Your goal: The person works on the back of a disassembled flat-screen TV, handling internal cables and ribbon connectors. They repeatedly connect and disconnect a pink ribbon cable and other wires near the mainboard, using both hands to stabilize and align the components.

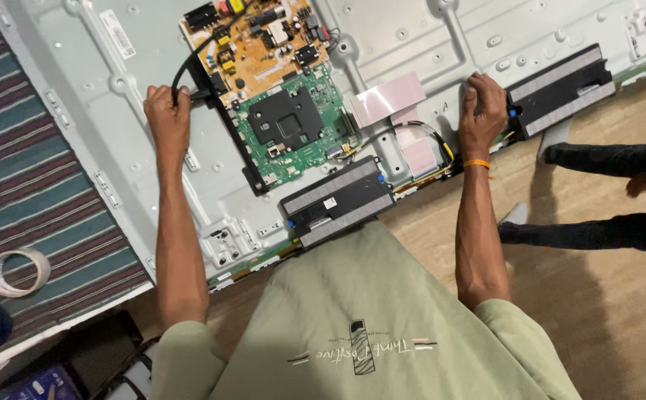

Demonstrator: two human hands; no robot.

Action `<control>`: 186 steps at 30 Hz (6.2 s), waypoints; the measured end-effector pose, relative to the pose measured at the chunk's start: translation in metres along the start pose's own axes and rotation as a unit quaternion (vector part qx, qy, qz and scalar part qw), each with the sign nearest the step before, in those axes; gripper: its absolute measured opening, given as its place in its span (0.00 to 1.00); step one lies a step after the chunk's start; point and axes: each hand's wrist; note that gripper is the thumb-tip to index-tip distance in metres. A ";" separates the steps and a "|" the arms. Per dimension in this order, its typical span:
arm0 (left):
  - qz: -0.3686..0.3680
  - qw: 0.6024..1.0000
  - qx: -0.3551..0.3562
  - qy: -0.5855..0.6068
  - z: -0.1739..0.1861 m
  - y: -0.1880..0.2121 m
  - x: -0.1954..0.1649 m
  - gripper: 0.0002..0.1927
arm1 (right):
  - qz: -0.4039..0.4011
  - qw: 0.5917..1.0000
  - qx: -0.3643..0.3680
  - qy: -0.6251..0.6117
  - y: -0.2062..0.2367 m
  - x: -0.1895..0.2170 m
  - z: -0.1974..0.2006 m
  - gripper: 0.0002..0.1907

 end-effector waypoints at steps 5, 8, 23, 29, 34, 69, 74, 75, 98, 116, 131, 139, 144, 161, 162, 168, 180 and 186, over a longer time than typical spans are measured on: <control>0.001 0.999 -0.027 0.025 -0.002 0.002 0.009 0.20 | 0.014 1.000 0.008 0.011 0.001 -0.007 -0.002 0.16; -0.002 0.999 -0.040 0.037 -0.004 0.001 0.011 0.19 | 0.015 1.000 0.011 0.008 0.001 -0.007 -0.005 0.16; -0.038 0.997 -0.066 -0.014 -0.004 -0.004 0.001 0.17 | 0.033 0.999 0.004 0.004 0.003 0.021 -0.008 0.18; -0.011 0.998 -0.050 -0.026 -0.006 -0.005 0.000 0.19 | 0.029 1.000 -0.001 -0.001 0.003 0.021 -0.009 0.19; -0.014 0.999 -0.041 -0.027 -0.006 -0.005 -0.001 0.19 | 0.036 0.999 -0.002 0.008 0.004 0.018 -0.009 0.19; -0.013 1.000 0.000 -0.014 -0.005 -0.003 -0.004 0.16 | 0.019 1.000 0.003 0.001 0.001 0.010 -0.005 0.15; 0.007 1.000 0.013 -0.014 -0.003 -0.004 -0.008 0.18 | -0.002 1.000 -0.002 -0.020 0.002 0.011 -0.006 0.16; 0.017 1.000 0.018 -0.018 -0.004 -0.004 -0.009 0.19 | -0.001 1.000 -0.001 -0.018 0.002 0.011 -0.006 0.16; -0.007 1.000 0.010 -0.011 -0.004 -0.001 -0.010 0.18 | -0.041 0.993 -0.009 -0.114 -0.001 0.008 -0.001 0.45; 0.009 0.996 0.031 -0.082 -0.019 -0.004 0.002 0.13 | -0.003 0.998 -0.016 -0.062 -0.005 -0.004 -0.014 0.33; 0.086 0.994 0.043 -0.041 -0.026 -0.019 -0.017 0.19 | 0.008 1.000 -0.013 -0.022 -0.008 -0.019 -0.015 0.39; 0.083 0.995 0.033 -0.043 -0.028 -0.019 -0.020 0.19 | 0.002 1.000 -0.018 -0.009 -0.005 -0.010 -0.012 0.37; 0.081 0.994 0.035 -0.059 -0.026 -0.016 -0.021 0.15 | -0.007 1.000 -0.027 -0.012 -0.006 0.003 -0.011 0.34; -0.028 0.983 -0.033 -0.179 -0.035 0.006 -0.039 0.05 | -0.068 0.994 -0.031 -0.078 0.003 0.013 0.005 0.37; -0.041 0.982 -0.044 -0.181 -0.035 0.006 -0.042 0.04 | -0.066 0.995 -0.030 -0.076 0.004 0.012 0.006 0.38; 0.025 0.992 -0.105 -0.063 -0.031 0.002 -0.056 0.08 | -0.075 0.994 -0.025 -0.077 -0.001 0.005 0.008 0.40; 0.029 0.987 -0.051 -0.149 -0.030 0.024 -0.079 0.08 | -0.156 0.959 0.121 -0.206 -0.017 -0.056 0.039 0.39; -0.020 0.955 0.007 -0.295 -0.030 0.051 -0.088 0.14 | -0.160 0.933 0.171 -0.272 -0.008 -0.088 0.060 0.40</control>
Point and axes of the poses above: each hand's wrist, its own y-axis away from the middle knuckle, its own z-axis out of the back of the hand, x = y × z, and after that the axes turned 14 degrees about -z, right-handed
